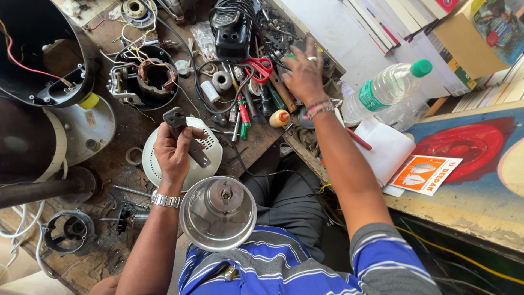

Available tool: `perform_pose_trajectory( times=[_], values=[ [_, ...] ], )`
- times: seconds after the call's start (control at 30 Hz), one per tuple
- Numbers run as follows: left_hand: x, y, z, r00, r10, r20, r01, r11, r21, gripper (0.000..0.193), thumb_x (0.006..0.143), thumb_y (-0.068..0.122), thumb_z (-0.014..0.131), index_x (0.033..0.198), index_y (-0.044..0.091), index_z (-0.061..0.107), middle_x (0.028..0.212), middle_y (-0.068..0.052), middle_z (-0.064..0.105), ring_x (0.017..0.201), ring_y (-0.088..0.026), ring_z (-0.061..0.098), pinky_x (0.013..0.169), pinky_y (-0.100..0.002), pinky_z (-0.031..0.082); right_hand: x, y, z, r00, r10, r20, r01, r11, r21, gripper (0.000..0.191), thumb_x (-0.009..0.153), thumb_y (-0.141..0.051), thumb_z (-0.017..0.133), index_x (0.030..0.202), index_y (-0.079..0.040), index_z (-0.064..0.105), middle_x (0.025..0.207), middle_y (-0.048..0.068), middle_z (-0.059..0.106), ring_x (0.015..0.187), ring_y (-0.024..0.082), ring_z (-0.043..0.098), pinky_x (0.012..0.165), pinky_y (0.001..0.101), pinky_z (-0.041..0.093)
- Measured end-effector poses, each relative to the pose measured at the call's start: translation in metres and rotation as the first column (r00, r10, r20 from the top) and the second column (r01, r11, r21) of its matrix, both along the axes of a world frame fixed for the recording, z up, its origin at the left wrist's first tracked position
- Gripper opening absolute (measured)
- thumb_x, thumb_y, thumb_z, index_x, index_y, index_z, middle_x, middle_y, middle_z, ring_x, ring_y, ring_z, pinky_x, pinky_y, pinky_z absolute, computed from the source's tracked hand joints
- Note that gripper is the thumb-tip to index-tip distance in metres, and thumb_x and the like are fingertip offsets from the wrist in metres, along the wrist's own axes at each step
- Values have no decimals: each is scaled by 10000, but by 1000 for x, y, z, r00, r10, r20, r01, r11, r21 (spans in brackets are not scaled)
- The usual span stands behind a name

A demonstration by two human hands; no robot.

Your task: The person disassembles a small appliance, removes a motor, and uses a screwdriver to adjust internal wiring. They then reassemble the appliance and test it by connecting it to power.

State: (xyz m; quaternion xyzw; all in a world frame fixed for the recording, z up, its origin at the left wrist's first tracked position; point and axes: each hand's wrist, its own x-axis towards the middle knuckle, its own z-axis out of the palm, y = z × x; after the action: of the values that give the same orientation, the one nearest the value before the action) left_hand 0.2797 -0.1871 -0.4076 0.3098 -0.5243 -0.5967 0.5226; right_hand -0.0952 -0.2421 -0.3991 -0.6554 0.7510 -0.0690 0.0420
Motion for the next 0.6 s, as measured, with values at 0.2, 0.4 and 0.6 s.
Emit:
perform_pose_trajectory(
  times=[0.2,0.4,0.6],
  values=[
    [-1,0,-1,1000,9,20,-10,999,41,182,1111,182,602,1157,21,530,974,-143,733,856,-180,728,730,-290,595,4,32,1,998,-60,-18,62,988,139,401,730,-515,869,901,-156,815,1655,180,305,1550,438,-36,1206,624,-78],
    [0,0,0,1000,7,16,-7,1000,11,198,1110,184,585,1203,16,535,989,-134,727,870,-168,712,735,-284,593,-2,31,-13,996,-81,-29,84,990,115,334,739,-441,860,950,-186,815,1671,183,275,1549,439,-49,1203,646,-73],
    [-1,-1,4,1000,11,14,-11,999,42,200,1111,185,594,1192,11,538,974,-141,737,792,-142,686,690,-264,569,5,56,8,983,-136,127,154,977,-150,253,783,-305,863,972,-155,788,1589,151,436,1528,426,138,1227,602,63]
  ],
)
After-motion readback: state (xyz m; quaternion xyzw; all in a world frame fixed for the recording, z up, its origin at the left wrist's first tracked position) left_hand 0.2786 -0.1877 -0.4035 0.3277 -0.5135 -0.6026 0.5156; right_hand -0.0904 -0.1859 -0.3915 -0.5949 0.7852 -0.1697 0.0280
